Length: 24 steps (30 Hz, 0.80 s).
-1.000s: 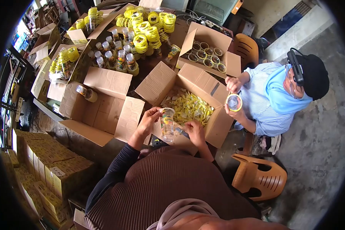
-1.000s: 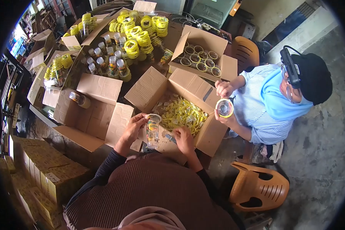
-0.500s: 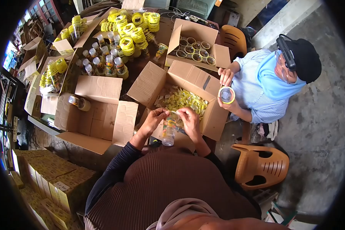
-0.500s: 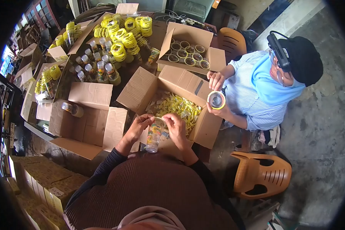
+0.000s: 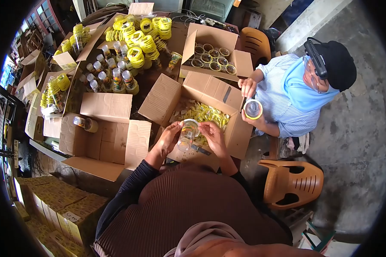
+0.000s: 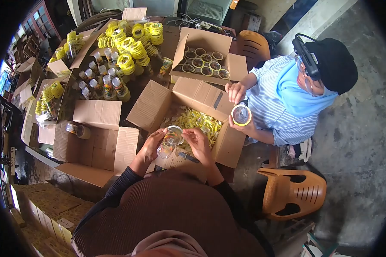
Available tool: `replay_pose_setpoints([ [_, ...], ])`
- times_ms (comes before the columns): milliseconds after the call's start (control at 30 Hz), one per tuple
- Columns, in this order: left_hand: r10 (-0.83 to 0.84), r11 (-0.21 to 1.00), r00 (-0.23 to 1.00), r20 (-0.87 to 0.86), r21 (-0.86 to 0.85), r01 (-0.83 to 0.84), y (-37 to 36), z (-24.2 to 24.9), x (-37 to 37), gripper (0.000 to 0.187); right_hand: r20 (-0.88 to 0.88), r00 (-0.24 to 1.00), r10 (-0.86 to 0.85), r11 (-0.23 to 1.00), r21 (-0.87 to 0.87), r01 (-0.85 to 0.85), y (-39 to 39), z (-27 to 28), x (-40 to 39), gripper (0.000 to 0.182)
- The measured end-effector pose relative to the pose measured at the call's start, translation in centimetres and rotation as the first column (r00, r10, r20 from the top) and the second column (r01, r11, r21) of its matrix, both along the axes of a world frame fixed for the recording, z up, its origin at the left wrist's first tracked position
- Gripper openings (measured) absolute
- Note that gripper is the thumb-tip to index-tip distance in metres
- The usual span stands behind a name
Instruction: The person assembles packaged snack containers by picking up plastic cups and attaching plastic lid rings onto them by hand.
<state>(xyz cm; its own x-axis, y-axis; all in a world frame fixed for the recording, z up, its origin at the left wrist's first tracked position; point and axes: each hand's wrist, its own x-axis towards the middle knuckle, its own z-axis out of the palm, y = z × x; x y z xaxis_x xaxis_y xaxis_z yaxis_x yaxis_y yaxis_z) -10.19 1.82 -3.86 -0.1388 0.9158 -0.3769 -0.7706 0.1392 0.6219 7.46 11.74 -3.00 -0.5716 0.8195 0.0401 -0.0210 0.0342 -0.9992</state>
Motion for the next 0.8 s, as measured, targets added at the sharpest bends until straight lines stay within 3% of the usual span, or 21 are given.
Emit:
replay_pose_setpoints([
  [67, -0.002, 1.000, 0.999, 0.049, 0.006, 0.002, 0.2, -0.4, 0.4, 0.019, 0.053, 0.996, 0.073, 0.997, -0.033, -0.071, 0.3, -0.9, -0.2, 0.013],
  [133, 0.021, 0.998, 1.000, 0.022, -0.057, -0.020, 0.2, -1.2, 0.4, 0.020, 0.067, 0.997, 0.039, 0.999, 0.028, -0.041, 0.6, -1.3, -0.6, 0.015],
  [200, 0.019, 1.000, 0.997, 0.073, 0.012, -0.020, -0.3, -1.9, -0.1, 0.020, 0.119, 0.978, -0.169, 0.977, -0.109, 0.182, 1.1, -1.4, -0.6, 0.017],
  [267, 0.048, 0.999, 0.996, 0.072, 0.002, -0.048, -0.2, -1.5, -0.3, 0.021, 0.111, 0.970, -0.215, 0.959, -0.162, 0.231, 1.8, -1.0, -0.1, 0.020],
  [333, 0.100, 0.989, 0.986, 0.131, -0.122, -0.084, -0.2, -1.4, -0.6, 0.019, 0.183, 0.974, -0.132, 0.977, -0.144, 0.160, 1.9, -0.6, 0.3, 0.024],
  [533, 0.109, 0.984, 0.965, 0.240, -0.165, -0.070, 0.1, -3.8, -0.8, 0.021, 0.144, 0.986, 0.090, 0.978, -0.199, -0.060, -0.7, 0.4, -0.8, 0.021],
  [667, 0.104, 0.983, 0.959, 0.263, -0.171, -0.060, 0.1, -4.1, -0.7, 0.025, 0.123, 0.991, 0.054, 0.961, -0.277, -0.018, -0.1, -0.9, -0.7, 0.021],
  [800, 0.096, 0.989, 0.949, 0.302, -0.140, -0.055, 0.1, -4.2, -0.3, 0.026, 0.232, 0.971, 0.063, 0.961, -0.277, 0.004, -0.3, 0.1, -0.8, 0.024],
])
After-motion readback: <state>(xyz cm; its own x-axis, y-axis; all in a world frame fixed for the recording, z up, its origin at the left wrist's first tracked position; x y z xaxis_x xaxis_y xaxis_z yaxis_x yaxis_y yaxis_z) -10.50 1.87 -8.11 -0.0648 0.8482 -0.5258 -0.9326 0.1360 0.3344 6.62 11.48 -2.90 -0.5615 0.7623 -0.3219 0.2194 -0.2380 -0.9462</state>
